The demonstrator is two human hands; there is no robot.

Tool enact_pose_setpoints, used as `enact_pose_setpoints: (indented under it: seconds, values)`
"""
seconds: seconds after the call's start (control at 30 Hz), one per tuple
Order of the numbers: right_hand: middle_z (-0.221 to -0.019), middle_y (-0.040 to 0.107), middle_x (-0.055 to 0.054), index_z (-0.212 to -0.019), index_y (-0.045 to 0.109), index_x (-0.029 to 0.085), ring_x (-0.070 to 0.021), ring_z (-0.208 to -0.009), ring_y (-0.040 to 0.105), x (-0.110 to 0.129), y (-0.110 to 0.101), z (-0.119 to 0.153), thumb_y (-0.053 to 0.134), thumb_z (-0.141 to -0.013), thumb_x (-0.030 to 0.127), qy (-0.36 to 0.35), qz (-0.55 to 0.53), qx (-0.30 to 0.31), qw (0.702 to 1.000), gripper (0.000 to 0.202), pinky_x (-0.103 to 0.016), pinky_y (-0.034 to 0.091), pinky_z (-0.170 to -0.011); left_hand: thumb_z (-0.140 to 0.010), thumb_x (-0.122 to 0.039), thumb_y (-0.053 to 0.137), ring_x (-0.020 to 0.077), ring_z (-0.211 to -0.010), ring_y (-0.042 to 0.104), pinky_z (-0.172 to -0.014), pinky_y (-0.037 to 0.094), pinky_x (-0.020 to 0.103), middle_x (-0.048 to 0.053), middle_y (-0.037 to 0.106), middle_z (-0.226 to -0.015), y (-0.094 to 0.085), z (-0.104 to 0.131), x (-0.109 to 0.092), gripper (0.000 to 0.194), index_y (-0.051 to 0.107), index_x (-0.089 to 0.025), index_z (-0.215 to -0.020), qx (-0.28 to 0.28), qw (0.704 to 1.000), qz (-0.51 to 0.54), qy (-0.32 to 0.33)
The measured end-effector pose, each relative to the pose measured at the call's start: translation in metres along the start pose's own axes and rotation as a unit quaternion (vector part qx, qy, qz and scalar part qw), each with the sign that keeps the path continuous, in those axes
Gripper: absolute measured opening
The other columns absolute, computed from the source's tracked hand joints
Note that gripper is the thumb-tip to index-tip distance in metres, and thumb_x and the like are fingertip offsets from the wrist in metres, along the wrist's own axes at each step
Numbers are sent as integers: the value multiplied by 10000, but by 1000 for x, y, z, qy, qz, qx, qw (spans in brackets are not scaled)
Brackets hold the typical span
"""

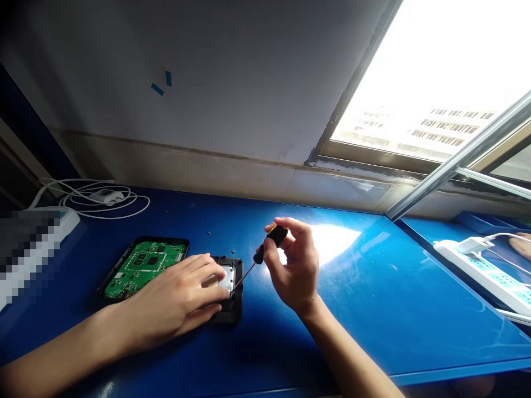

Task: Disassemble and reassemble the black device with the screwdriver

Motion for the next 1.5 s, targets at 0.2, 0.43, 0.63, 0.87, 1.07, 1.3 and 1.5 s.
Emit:
enact_pose_setpoints:
  seconds: [0.2, 0.43, 0.63, 0.87, 1.07, 1.3, 1.5]
  values:
    - [-991, 662, -11, -1199, 585, 259, -140, -626, 738, -4, 1, 0, 647, -951, 137, 15, -11, 4, 1000, 283, -311, 679, -533, -1008, -215, 593, 275, -985, 608, -863, 568, 450, 80, 671, -1093, 1, -2, 1, 141, 718, -224, -1073, 20, 1000, -2, -7]
    - [-1017, 666, -23, -1234, 593, 269, -145, -662, 746, 0, 4, 1, 634, -963, 129, 1, -31, 11, 999, 308, -301, 667, -536, -1000, -207, 600, 266, -979, 617, -779, 577, 394, 73, 669, -1116, 1, -2, 1, 131, 702, -233, -1078, 52, 998, -19, -25]
    - [-1057, 662, -26, -1263, 597, 286, -138, -685, 747, 3, 7, 3, 622, -967, 109, -16, -34, 24, 999, 345, -305, 676, -567, -1003, -199, 589, 267, -987, 620, -781, 579, 399, 70, 670, -1130, 3, -1, 2, 138, 692, -242, -1084, 55, 998, -18, -27]
    - [-1037, 665, -24, -1251, 601, 278, -141, -670, 745, 4, 0, 2, 624, -959, 102, -18, -21, 9, 1000, 342, -304, 678, -544, -1011, -199, 577, 260, -988, 610, -786, 573, 387, 66, 666, -1120, 3, -1, 2, 144, 693, -247, -1083, 55, 998, -18, -25]
    - [-1018, 670, -19, -1236, 601, 274, -137, -650, 739, 5, 2, 2, 629, -953, 108, -16, -15, 12, 1000, 328, -297, 672, -526, -1016, -208, 577, 259, -983, 608, -780, 574, 388, 60, 664, -1122, 2, -2, 2, 145, 693, -247, -1093, 59, 998, -17, -27]
    - [-1038, 676, -25, -1244, 603, 279, -140, -654, 740, 4, 1, 2, 640, -951, 116, -23, -7, 12, 1000, 337, -318, 681, -556, -1018, -207, 574, 256, -977, 610, -777, 569, 380, 63, 665, -1119, 2, -2, 2, 152, 696, -251, -1098, 64, 997, -16, -31]
    - [-1011, 673, -24, -1221, 600, 266, -139, -635, 733, 8, 1, 1, 624, -948, 114, -27, 0, 9, 1000, 313, -312, 677, -538, -1018, -209, 575, 259, -982, 610, -770, 568, 380, 63, 666, -1114, 2, -3, 2, 148, 697, -250, -1093, 65, 997, -16, -31]
Point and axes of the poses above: each hand's wrist, its own z-axis away from the middle knuckle, its own y-axis out of the palm, x = y × z, the point moved 7 cm from there along -z, towards the middle knuckle
